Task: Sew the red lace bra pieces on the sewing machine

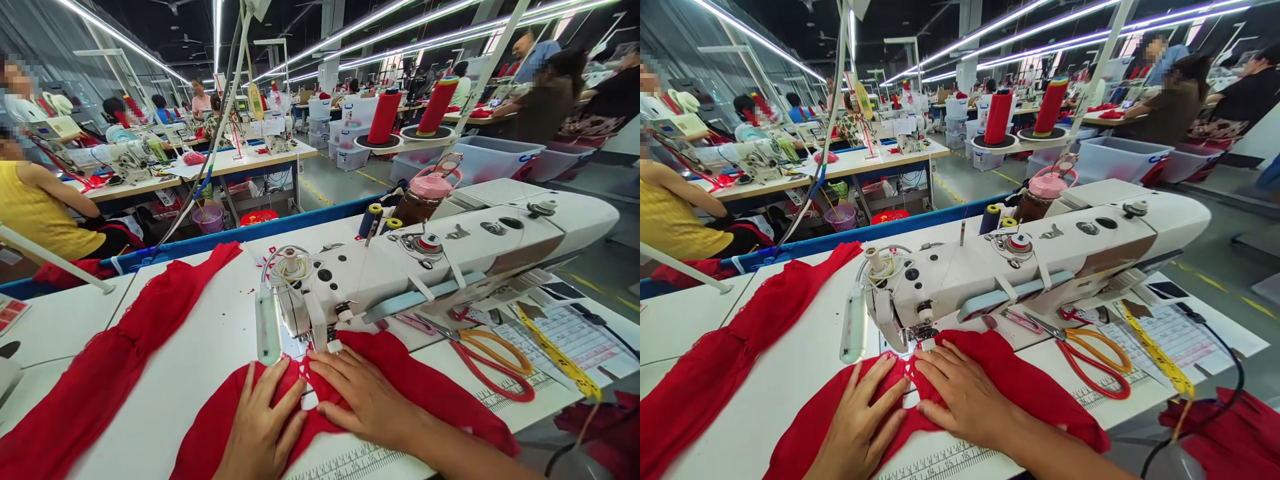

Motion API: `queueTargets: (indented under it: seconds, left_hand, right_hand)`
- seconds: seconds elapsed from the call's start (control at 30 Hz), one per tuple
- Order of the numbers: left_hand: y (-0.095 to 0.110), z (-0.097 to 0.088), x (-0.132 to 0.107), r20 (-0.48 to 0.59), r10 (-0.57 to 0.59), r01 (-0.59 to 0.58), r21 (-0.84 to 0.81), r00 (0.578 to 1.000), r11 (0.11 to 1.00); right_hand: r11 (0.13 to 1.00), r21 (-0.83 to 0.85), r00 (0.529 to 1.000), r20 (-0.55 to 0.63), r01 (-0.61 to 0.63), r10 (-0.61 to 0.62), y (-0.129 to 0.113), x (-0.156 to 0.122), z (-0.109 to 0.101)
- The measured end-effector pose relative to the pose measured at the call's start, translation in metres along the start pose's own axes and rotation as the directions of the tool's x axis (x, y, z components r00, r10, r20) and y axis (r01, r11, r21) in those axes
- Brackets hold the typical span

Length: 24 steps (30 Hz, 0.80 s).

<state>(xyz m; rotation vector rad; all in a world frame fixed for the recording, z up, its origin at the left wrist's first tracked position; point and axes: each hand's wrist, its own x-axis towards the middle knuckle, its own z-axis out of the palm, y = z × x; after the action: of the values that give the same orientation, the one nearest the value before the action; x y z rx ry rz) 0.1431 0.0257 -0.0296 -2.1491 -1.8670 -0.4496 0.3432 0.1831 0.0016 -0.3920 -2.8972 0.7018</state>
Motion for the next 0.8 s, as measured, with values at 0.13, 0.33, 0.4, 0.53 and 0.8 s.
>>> queueTargets:
  seconds: [0.13,0.33,0.4,0.53,0.8]
  left_hand:
    - [0.0002,-0.0028,-0.0008,0.056,-0.06,0.063,-0.046,0.997,0.997]
    - [0.0011,-0.0061,-0.0007,0.106,-0.13,0.142,-0.111,0.986,0.984]
    - [0.0008,-0.0055,-0.0011,0.122,-0.147,0.161,-0.115,0.982,0.98]
    - [-0.0002,-0.0041,-0.0033,0.161,-0.171,0.193,-0.133,0.972,0.972]
    - [-0.0022,-0.0038,-0.0033,0.192,-0.184,0.218,-0.173,0.964,0.961]
  right_hand:
    - [1.0,0.008,1.0,0.009,-0.018,0.018,0.0006,-0.0006,0.0009]
    - [0.999,0.041,0.998,0.051,-0.035,0.033,0.0028,-0.0007,0.0004]
    - [0.998,0.049,0.998,0.049,-0.034,0.031,0.0028,-0.0006,-0.0002]
    - [0.998,0.059,0.998,0.052,-0.035,0.032,0.0019,-0.0002,-0.002]
    - [0.997,0.072,0.998,0.059,-0.038,0.034,-0.0001,0.0005,-0.005]
